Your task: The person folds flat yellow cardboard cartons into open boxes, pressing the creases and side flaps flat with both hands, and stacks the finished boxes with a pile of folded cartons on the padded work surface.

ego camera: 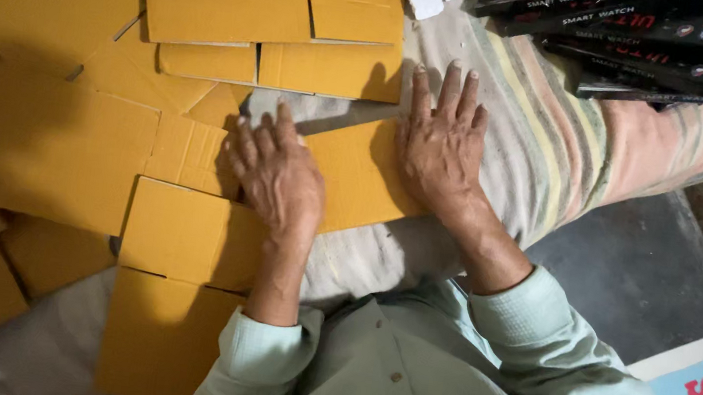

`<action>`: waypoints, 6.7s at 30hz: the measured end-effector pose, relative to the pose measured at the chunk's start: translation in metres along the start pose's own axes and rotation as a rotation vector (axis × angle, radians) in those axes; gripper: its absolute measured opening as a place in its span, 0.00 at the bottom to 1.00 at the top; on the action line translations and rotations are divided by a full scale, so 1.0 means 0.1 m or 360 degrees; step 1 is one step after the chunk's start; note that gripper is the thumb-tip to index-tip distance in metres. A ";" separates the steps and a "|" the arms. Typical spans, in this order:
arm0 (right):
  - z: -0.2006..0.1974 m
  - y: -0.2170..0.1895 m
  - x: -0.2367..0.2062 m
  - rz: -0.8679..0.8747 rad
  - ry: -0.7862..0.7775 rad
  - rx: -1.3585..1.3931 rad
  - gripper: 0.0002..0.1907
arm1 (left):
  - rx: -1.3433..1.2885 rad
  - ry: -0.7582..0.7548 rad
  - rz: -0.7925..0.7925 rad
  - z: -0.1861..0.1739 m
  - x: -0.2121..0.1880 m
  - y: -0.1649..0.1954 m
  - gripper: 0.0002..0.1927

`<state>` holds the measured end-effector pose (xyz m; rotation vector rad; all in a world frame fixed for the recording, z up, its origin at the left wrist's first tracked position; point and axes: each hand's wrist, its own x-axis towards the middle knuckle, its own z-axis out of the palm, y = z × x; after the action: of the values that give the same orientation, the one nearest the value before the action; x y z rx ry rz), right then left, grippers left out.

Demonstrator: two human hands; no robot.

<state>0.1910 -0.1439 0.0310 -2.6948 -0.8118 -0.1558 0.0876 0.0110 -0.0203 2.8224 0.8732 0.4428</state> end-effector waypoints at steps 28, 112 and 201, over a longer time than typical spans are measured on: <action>0.23 0.04 -0.23 -0.0021 0.0086 0.0017 0.36 | -0.0451 -0.0066 0.0031 -0.13 -0.26 0.14 0.29; 0.15 0.03 -0.31 -0.0078 0.0148 0.0160 0.29 | -0.0720 0.0008 0.0000 -0.11 -0.30 0.03 0.28; 0.07 -0.02 -0.29 -0.0269 0.0053 0.0095 0.38 | -0.0672 -0.0199 0.0090 -0.25 -0.30 0.03 0.47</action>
<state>0.1662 -0.1549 0.0190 -2.5598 -1.0173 -0.2117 0.0571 -0.0073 -0.0031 2.4588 0.5941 0.3982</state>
